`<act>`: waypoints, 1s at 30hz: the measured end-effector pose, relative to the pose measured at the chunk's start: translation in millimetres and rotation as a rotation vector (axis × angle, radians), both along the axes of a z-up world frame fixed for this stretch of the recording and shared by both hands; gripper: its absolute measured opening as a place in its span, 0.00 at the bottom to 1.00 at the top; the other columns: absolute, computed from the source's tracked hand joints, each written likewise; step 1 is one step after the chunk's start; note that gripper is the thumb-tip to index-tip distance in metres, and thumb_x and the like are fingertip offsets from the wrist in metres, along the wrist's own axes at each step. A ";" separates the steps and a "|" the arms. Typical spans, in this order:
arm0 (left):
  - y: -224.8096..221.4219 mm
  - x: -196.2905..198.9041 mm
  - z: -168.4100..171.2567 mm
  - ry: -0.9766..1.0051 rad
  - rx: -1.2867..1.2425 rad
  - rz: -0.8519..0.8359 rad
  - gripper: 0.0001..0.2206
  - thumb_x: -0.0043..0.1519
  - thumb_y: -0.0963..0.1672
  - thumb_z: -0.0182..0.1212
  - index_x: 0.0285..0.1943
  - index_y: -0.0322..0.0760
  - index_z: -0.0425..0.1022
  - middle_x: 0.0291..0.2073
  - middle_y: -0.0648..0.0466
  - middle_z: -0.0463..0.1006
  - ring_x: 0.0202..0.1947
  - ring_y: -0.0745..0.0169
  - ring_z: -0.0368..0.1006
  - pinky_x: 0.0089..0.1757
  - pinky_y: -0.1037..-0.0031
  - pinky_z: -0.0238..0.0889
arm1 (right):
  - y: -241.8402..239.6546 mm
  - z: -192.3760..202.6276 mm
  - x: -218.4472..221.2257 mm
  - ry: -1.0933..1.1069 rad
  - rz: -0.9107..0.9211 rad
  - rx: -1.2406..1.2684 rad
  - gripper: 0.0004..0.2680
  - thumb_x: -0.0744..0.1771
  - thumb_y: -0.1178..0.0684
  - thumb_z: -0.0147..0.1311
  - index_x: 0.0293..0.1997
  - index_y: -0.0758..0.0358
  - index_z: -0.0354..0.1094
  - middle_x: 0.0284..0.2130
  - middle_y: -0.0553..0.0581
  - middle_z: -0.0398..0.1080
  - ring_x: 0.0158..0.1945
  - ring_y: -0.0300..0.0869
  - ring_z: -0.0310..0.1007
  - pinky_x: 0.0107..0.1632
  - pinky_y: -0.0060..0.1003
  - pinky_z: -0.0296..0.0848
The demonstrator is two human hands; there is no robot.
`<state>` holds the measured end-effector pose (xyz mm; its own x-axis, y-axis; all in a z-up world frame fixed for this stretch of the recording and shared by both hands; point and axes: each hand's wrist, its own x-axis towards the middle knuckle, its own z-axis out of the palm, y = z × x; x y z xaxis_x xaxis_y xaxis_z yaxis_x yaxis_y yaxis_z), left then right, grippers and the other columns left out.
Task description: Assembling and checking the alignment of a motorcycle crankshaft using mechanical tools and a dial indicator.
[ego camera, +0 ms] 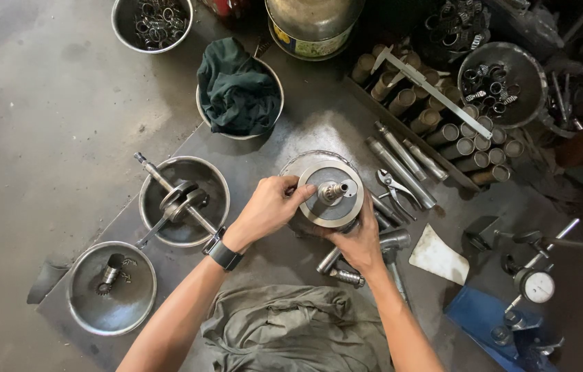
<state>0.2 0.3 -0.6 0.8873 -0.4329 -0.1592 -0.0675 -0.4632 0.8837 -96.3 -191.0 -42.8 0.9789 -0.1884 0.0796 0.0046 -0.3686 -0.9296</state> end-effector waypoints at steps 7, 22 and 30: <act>0.5 2.1 4.5 -0.012 -0.008 -0.009 0.20 0.65 0.50 0.61 0.31 0.24 0.73 0.16 0.42 0.60 0.19 0.60 0.53 0.25 0.63 0.55 | 2.3 5.0 0.7 -0.012 -0.006 0.000 0.36 0.54 0.56 0.73 0.69 0.66 0.56 0.60 0.62 0.65 0.63 0.50 0.68 0.63 0.44 0.68; 1.5 6.2 10.5 0.017 0.000 -0.033 0.20 0.65 0.49 0.61 0.31 0.23 0.73 0.16 0.42 0.60 0.19 0.62 0.52 0.25 0.63 0.55 | 1.8 4.2 1.3 -0.034 -0.017 -0.001 0.34 0.54 0.57 0.70 0.68 0.67 0.58 0.61 0.63 0.65 0.63 0.51 0.70 0.63 0.44 0.70; 1.8 6.7 6.2 -0.025 -0.018 -0.044 0.19 0.65 0.49 0.61 0.31 0.24 0.73 0.16 0.41 0.61 0.20 0.61 0.52 0.25 0.63 0.57 | 3.3 5.7 0.8 -0.019 -0.041 -0.026 0.35 0.54 0.56 0.72 0.68 0.67 0.59 0.62 0.63 0.65 0.64 0.52 0.68 0.64 0.44 0.68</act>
<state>6.9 2.1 5.6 0.8707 -0.4745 -0.1291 -0.1096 -0.4431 0.8897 -95.5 -187.7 -37.1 0.9687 -0.2256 0.1037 0.0069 -0.3931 -0.9195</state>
